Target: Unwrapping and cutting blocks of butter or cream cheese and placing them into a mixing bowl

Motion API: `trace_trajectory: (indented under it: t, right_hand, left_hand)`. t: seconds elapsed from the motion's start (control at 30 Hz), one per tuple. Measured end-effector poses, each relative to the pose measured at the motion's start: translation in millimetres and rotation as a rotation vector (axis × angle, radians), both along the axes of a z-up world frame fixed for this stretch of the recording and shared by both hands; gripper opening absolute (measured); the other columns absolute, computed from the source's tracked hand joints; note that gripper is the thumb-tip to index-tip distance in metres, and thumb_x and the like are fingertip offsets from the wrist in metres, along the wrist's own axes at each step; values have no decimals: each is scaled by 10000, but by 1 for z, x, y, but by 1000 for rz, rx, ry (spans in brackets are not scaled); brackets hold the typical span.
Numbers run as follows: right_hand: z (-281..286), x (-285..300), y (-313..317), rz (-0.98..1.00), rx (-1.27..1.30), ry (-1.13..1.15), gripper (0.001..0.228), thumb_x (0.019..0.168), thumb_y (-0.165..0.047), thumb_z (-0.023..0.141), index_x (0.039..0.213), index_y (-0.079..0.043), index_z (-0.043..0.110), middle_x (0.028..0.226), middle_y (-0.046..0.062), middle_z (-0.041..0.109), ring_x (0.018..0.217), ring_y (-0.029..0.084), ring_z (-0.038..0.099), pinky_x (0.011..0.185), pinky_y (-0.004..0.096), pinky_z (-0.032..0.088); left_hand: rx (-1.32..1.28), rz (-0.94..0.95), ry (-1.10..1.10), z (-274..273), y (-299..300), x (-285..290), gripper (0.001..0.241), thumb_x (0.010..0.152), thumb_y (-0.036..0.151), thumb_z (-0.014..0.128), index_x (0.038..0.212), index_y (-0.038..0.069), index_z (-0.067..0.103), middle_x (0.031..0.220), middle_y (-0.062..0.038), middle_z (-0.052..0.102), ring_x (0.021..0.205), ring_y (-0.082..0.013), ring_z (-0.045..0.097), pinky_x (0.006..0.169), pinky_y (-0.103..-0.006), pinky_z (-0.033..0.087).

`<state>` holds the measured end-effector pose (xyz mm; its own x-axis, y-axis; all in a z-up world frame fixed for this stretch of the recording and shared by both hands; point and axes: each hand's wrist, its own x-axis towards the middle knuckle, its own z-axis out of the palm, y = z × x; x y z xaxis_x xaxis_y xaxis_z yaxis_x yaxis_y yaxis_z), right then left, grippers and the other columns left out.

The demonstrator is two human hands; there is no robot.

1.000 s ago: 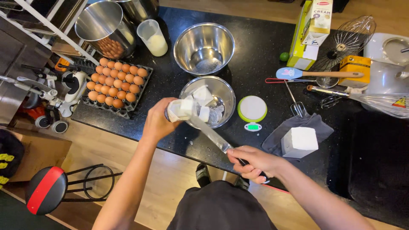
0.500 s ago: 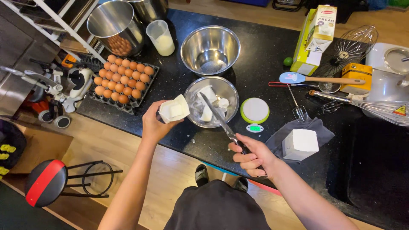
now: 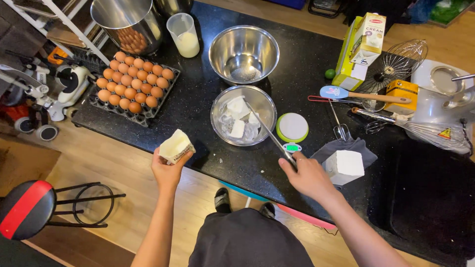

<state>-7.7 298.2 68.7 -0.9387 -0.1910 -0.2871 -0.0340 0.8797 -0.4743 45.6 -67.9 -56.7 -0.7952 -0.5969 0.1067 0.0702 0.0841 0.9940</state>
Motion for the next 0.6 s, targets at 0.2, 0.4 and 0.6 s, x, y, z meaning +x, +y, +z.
trace_trajectory:
  t: [0.2,0.4,0.6]
  right_hand:
    - [-28,-30,-9,26,6,247,432,973,-426,585,971,6,594,873,277,701,847,474,685,734,560,533]
    - [-59,-63,-36,123,61,349,411,976,-412,593,1052,-10,549,1051,229,637,845,472,662,687,559,527]
    - [-81,-82,-46,243,58,520,369,933,-346,661,1041,-7,564,1042,177,593,943,385,644,711,486,540]
  left_hand:
    - [30,7,7,-17,-3,6,591,712,4,904,1212,-3,589,1157,-116,710,1058,-187,699,895,-322,583]
    - [130,-35,16,-21,2,7,611,706,-5,879,1229,-7,562,1186,-121,694,1085,-202,700,908,-346,609]
    - [126,-11,-13,-24,-2,17,603,704,-1,886,1221,-3,576,1184,-119,701,1089,-203,704,909,-350,616]
